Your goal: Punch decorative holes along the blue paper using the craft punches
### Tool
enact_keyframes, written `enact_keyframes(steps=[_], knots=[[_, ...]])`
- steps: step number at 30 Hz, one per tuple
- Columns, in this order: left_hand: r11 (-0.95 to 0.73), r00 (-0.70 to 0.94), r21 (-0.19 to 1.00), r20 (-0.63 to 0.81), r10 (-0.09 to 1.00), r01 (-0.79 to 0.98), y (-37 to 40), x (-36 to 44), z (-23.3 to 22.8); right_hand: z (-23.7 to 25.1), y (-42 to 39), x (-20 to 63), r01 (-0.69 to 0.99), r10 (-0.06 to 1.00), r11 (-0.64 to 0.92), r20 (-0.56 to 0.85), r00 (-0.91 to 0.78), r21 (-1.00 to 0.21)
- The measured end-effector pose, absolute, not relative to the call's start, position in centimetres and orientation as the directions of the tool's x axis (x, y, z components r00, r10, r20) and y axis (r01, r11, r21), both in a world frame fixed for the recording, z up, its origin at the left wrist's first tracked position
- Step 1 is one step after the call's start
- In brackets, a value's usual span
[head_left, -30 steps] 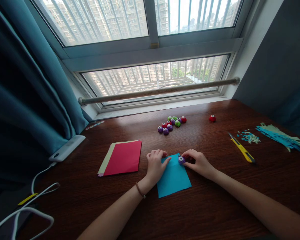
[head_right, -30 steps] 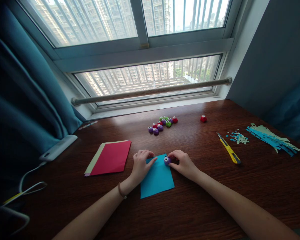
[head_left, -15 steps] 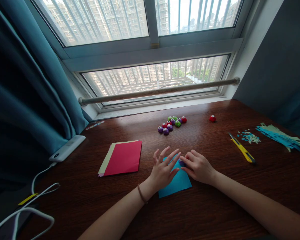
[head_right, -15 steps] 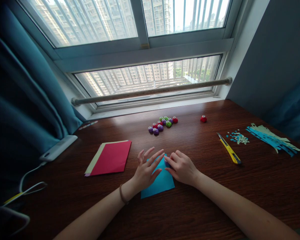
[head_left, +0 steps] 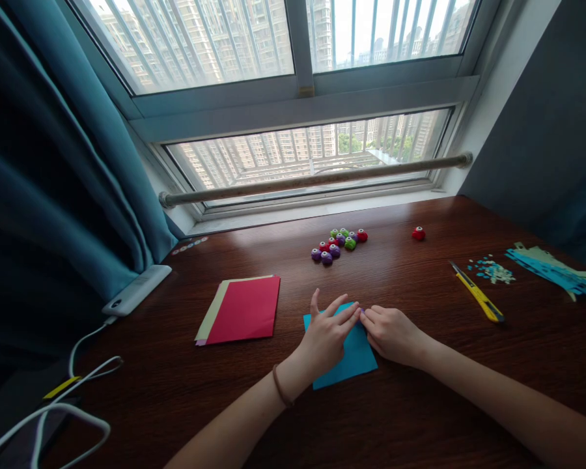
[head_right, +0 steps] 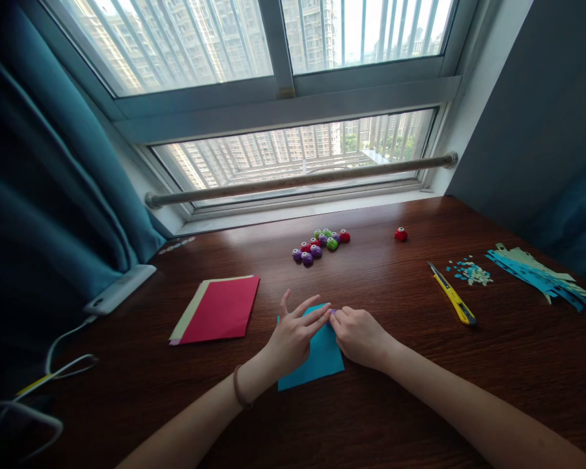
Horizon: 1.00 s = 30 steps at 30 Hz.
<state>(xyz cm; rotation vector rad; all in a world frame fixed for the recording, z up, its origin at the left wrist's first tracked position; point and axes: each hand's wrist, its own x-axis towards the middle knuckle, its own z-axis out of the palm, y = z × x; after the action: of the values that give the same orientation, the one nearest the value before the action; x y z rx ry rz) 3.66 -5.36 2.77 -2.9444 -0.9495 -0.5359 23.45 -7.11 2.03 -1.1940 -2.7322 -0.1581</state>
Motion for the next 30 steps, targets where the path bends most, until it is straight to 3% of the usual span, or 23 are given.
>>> enact_keyframes(steps=[12,15,21,27,30], knots=[[-0.815,0.753,0.21,0.311,0.58,0.541,-5.1,3.4,2.3,0.7,-7.2,23.4,0.74,0.706,0.673,0.3,-0.641,-0.003],[-0.815,0.756,0.235,0.306,0.579,0.53,-4.8,3.1,1.8,0.4,-7.2,23.4,0.749,0.731,0.656,0.328,-0.599,-0.094],[-0.765,0.696,0.224,0.319,0.643,0.604,-4.8,3.1,0.8,0.7,-7.0,23.7,0.718,0.822,0.559,0.391,-0.415,-0.415],[-0.697,0.649,0.255,0.254,0.717,0.671,-4.8,3.4,0.2,0.0,-6.0,24.3,0.634,0.83,0.557,0.374,-0.413,-0.537],[-0.683,0.646,0.27,0.224,0.73,0.678,-4.8,3.5,0.2,-0.3,-5.4,24.9,0.634,0.861,0.505,0.398,-0.318,-0.586]])
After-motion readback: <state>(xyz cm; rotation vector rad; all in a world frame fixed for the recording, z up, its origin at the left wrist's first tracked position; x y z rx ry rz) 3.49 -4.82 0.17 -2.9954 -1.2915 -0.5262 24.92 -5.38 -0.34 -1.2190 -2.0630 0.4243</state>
